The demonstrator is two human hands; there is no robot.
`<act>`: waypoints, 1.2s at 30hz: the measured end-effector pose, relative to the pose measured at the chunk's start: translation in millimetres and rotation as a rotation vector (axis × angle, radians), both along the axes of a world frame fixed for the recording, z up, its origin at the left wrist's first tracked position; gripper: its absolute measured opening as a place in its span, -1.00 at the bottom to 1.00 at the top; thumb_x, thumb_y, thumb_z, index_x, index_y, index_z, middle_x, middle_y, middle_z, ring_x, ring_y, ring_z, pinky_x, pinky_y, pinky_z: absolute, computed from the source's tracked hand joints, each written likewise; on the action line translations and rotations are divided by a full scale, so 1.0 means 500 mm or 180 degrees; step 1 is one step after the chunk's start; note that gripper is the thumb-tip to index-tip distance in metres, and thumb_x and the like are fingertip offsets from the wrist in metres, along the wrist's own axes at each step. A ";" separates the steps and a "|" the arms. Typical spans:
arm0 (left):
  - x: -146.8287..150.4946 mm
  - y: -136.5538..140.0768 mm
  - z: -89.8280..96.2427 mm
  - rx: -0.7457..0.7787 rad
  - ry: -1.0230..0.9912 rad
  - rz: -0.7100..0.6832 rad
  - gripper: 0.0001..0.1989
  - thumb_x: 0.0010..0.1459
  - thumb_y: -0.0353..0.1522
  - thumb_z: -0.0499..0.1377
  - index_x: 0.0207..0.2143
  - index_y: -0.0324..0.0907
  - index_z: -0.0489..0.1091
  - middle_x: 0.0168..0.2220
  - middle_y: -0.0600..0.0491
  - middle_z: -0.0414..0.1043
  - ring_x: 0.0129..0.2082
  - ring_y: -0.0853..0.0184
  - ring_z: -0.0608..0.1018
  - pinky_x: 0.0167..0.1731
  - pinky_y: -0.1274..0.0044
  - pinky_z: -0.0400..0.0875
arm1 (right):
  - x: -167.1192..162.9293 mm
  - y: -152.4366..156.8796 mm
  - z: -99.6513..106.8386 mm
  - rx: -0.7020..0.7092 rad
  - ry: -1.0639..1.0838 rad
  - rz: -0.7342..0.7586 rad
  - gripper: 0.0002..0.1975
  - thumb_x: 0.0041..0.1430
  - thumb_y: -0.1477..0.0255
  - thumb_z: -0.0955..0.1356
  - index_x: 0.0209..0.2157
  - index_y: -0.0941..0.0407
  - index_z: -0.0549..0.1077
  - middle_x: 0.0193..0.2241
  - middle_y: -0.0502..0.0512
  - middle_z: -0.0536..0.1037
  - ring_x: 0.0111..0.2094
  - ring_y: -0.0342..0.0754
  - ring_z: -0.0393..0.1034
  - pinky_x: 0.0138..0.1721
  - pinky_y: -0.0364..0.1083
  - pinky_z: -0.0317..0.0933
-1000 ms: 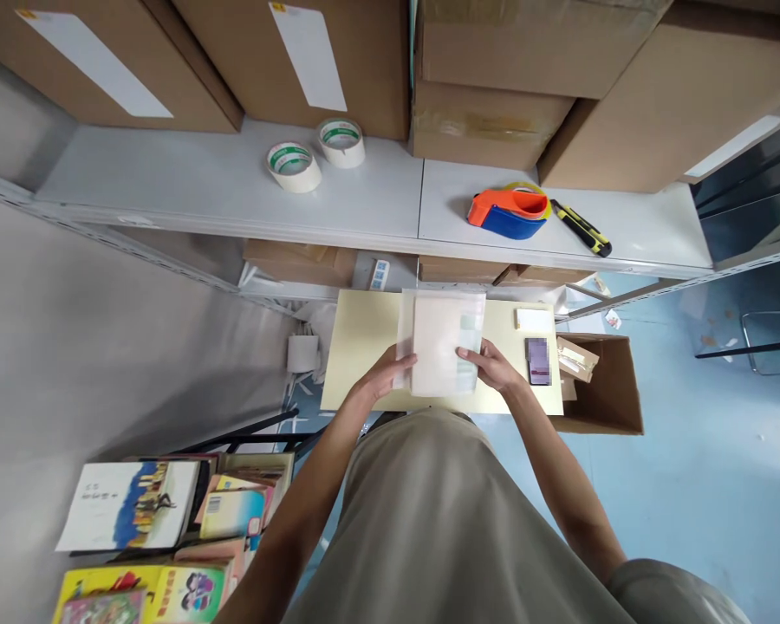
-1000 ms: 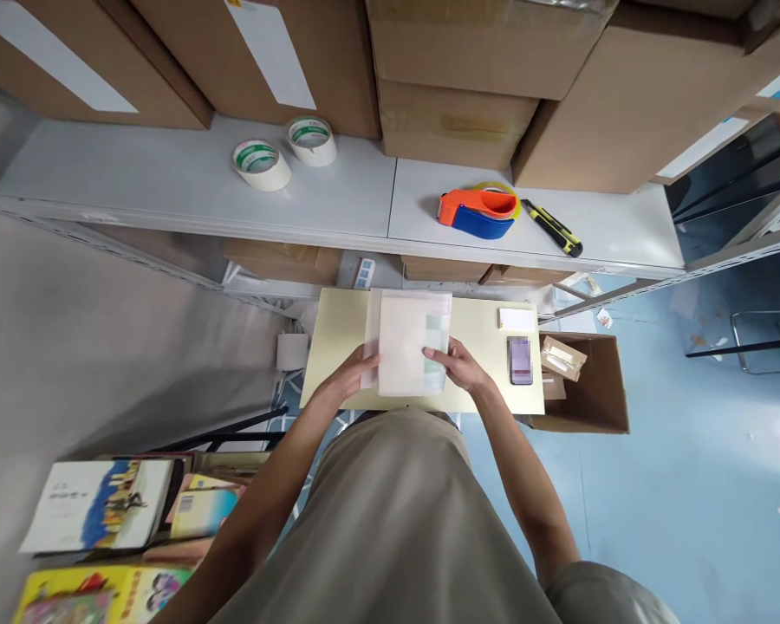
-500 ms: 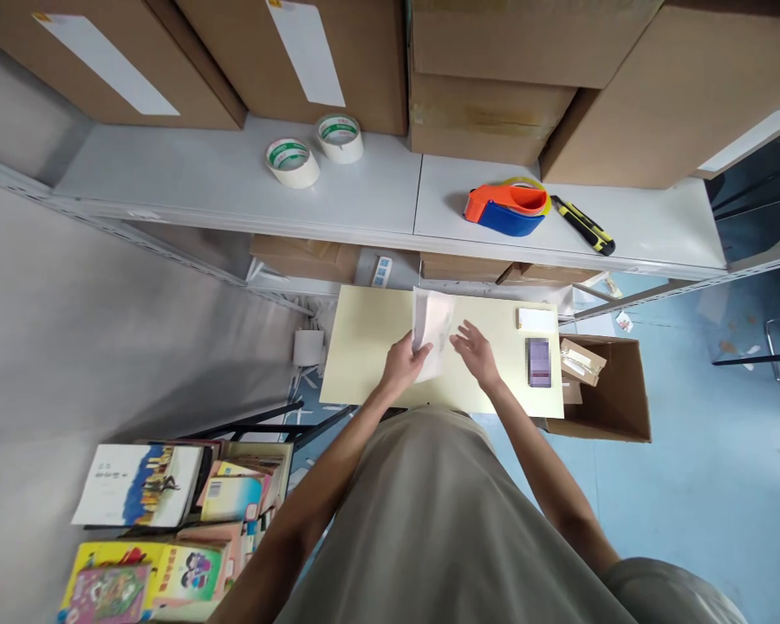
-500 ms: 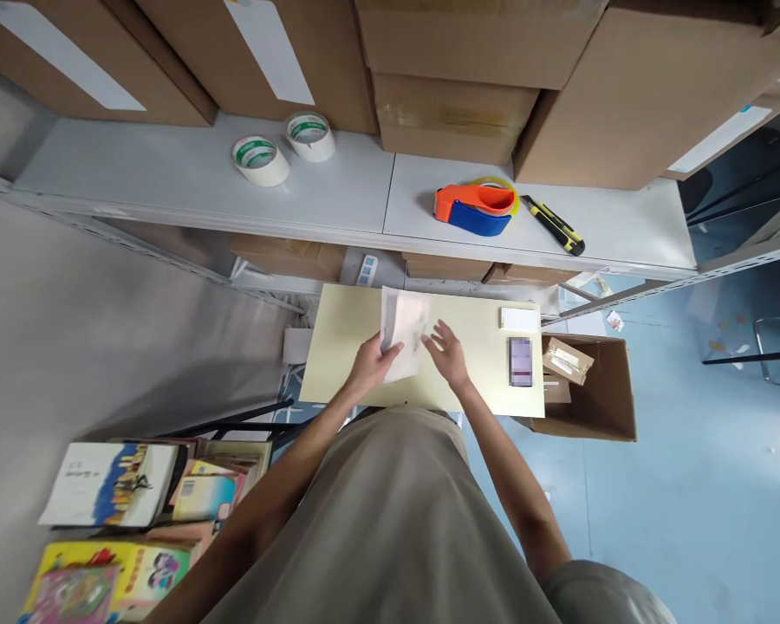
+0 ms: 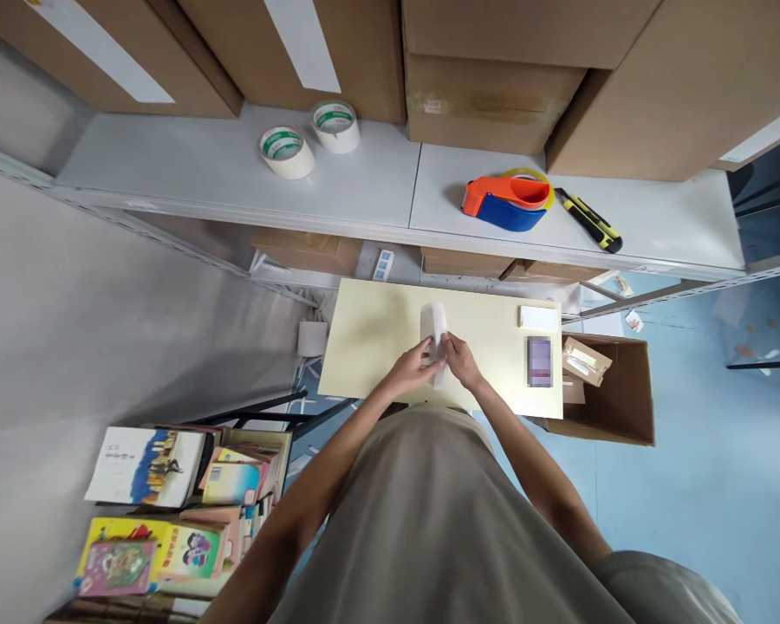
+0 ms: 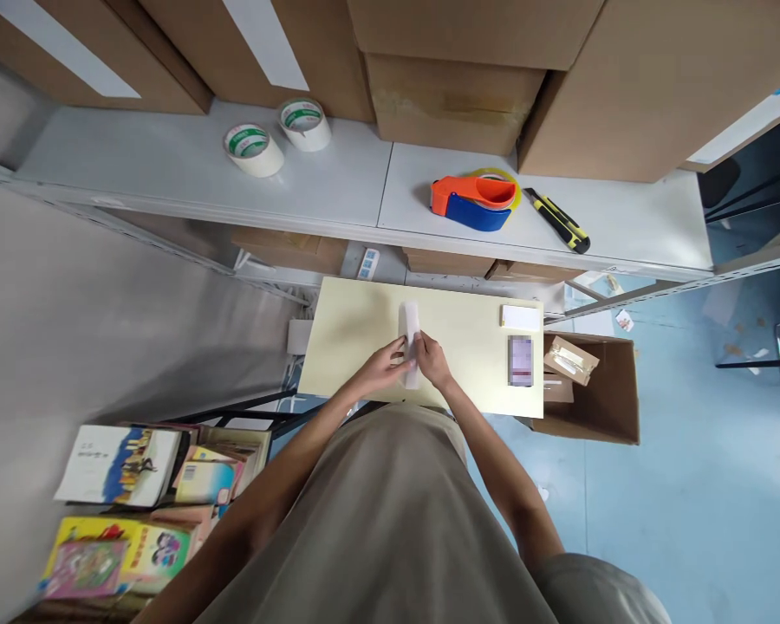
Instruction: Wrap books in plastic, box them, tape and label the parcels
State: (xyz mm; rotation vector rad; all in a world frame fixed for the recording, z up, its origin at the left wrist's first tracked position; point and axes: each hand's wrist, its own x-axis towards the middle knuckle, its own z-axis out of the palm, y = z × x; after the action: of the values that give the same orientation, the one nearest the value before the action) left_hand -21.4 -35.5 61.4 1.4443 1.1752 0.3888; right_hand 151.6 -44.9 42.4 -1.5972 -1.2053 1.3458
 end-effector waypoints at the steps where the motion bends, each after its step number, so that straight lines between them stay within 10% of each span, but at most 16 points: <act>1: -0.009 0.003 -0.007 -0.0165 -0.0277 0.0077 -0.23 0.27 -0.09 0.35 0.45 -0.14 0.35 0.33 -0.20 0.54 0.21 -0.04 0.67 0.11 0.27 0.65 | 0.008 0.004 -0.003 0.0039 0.0002 -0.0008 -0.38 0.39 -0.27 0.19 -0.42 -0.02 0.29 -0.53 -0.05 0.32 -0.46 -0.04 0.17 -0.39 -0.05 0.08; 10: -0.075 0.029 0.022 -0.0250 -0.0438 0.1691 0.00 0.05 0.10 0.52 0.44 -0.08 0.35 0.54 -0.25 0.22 0.53 -0.17 0.32 0.39 0.09 0.41 | 0.062 0.004 0.035 -0.0533 0.1760 -0.0371 -0.46 0.20 -0.21 0.47 -0.25 0.00 0.52 -0.30 0.04 0.66 -0.14 0.10 0.55 -0.08 0.02 0.46; 21: -0.098 0.018 0.165 -0.0631 -0.1341 0.1330 -0.31 0.04 0.07 0.54 0.08 -0.18 0.68 -0.03 -0.12 0.73 0.04 0.01 0.70 -0.04 0.36 0.65 | 0.055 -0.008 0.100 -0.0635 0.1948 -0.0216 -0.32 0.17 -0.27 0.46 0.05 -0.02 0.61 -0.02 0.14 0.75 0.10 0.28 0.61 0.07 0.19 0.53; 36: -0.079 0.019 0.081 -0.0001 -0.0865 0.2298 -0.27 0.14 -0.07 0.43 0.27 -0.24 0.51 0.07 -0.22 0.72 0.15 0.00 0.71 0.20 0.17 0.62 | 0.037 -0.001 0.037 -0.0410 0.1492 -0.0597 -0.39 0.23 -0.25 0.43 -0.11 0.02 0.62 -0.06 0.16 0.75 0.11 0.23 0.60 0.17 0.18 0.49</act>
State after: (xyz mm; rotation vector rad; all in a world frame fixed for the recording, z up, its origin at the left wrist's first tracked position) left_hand -60.7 -26.2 102.1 0.8855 1.4384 1.0443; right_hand 169.9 -45.7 61.0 -1.3353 -0.6832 1.5830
